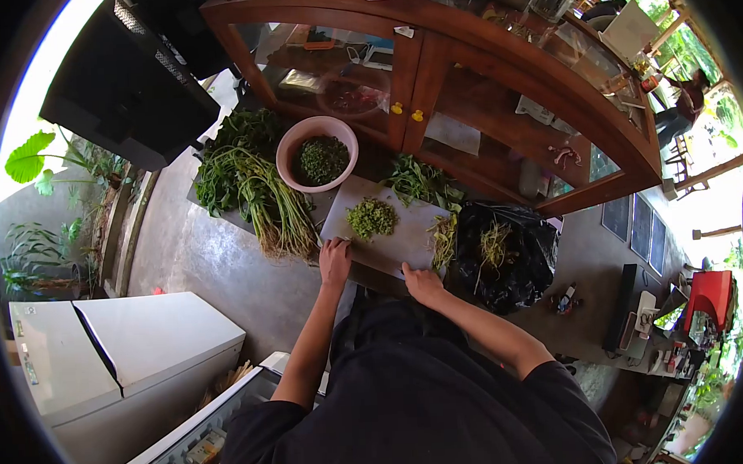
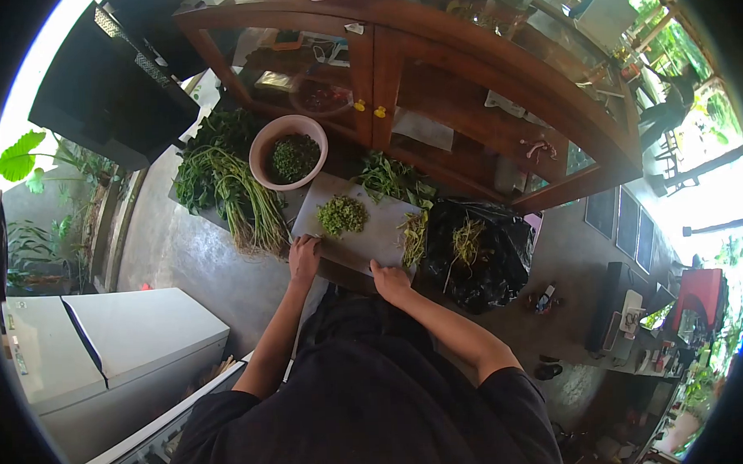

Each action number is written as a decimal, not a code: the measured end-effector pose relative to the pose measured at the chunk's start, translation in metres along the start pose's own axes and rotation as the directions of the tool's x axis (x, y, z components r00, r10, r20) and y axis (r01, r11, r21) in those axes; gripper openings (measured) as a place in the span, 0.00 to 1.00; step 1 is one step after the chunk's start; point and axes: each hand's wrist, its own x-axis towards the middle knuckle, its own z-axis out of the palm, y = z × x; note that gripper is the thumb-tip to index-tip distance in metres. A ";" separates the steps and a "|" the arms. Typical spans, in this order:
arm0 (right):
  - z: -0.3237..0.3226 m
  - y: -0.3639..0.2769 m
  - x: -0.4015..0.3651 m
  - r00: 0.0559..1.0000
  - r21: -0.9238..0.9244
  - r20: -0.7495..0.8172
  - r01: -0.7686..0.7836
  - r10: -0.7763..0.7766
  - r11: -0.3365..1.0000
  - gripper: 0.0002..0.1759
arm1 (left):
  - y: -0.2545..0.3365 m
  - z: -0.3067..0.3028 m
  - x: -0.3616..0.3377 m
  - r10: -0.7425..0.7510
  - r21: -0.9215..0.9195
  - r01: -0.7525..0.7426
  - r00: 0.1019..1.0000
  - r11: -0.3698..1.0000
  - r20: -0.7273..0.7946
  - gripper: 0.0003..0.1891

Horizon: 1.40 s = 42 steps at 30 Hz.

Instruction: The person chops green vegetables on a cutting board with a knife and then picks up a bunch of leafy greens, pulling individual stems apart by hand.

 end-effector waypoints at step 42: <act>-0.034 -0.015 -0.016 0.997 -0.031 -0.016 0.069 -0.069 0.997 0.17 | -0.001 0.001 -0.004 -0.035 -0.027 0.034 0.999 0.999 -0.026 0.08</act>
